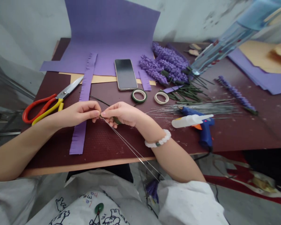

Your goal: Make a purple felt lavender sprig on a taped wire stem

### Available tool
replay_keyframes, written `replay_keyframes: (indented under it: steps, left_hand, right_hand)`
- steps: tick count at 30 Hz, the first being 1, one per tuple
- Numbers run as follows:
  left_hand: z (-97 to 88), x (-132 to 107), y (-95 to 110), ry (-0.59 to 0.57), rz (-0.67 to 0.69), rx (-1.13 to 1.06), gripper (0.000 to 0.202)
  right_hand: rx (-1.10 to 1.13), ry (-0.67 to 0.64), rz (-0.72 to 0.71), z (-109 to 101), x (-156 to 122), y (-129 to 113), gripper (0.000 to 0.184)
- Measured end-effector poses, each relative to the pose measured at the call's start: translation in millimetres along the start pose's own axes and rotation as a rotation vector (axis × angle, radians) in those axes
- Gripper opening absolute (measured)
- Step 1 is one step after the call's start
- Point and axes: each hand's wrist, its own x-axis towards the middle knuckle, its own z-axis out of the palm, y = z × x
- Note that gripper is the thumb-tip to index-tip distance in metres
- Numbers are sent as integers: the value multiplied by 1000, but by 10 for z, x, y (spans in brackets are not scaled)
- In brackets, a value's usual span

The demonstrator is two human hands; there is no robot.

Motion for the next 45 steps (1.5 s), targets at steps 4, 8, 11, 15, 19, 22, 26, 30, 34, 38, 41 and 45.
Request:
replay_keyframes:
  steps: [4,8,11,15,19,22,26,30,34,38,41,45]
  left_hand:
    - [-6,-2,-14,-9,26,2,19]
    - [-9,-5,-7,3,31,-1,17]
    - [-17,-7,-1,0,31,-22,14]
    - [-24,1,-15,18,46,-36,11]
    - [-22,4,-26,24,38,-41,10]
    - [-20,-1,-16,21,9,-70,9]
    - [-11,11,-32,19,-59,-151,12]
    - [20,46,-83,63,-122,-227,28]
    - [47,56,-58,60,-148,-175,24]
    - [45,33,5,62,-137,-76,20]
    - [42,19,8,50,-115,-10,17]
    - [47,20,-26,64,-50,47,15]
  right_hand:
    - [61,-49,27,14,-7,-10,33]
    - [98,-65,50,45,-9,-21,40]
    - [109,-85,19,52,-4,-16,38]
    - [130,-100,8,32,8,-3,31]
    - [145,-89,26,20,16,4,31]
    - [132,-78,25,30,20,8,32]
    - [91,-16,-11,50,32,17,33]
    - [68,65,-37,59,50,29,25]
    - [-29,110,-31,53,62,47,25]
    - [-30,110,-41,39,60,56,24]
    - [22,66,-48,25,49,45,27]
    - [8,49,-29,1,29,29,30]
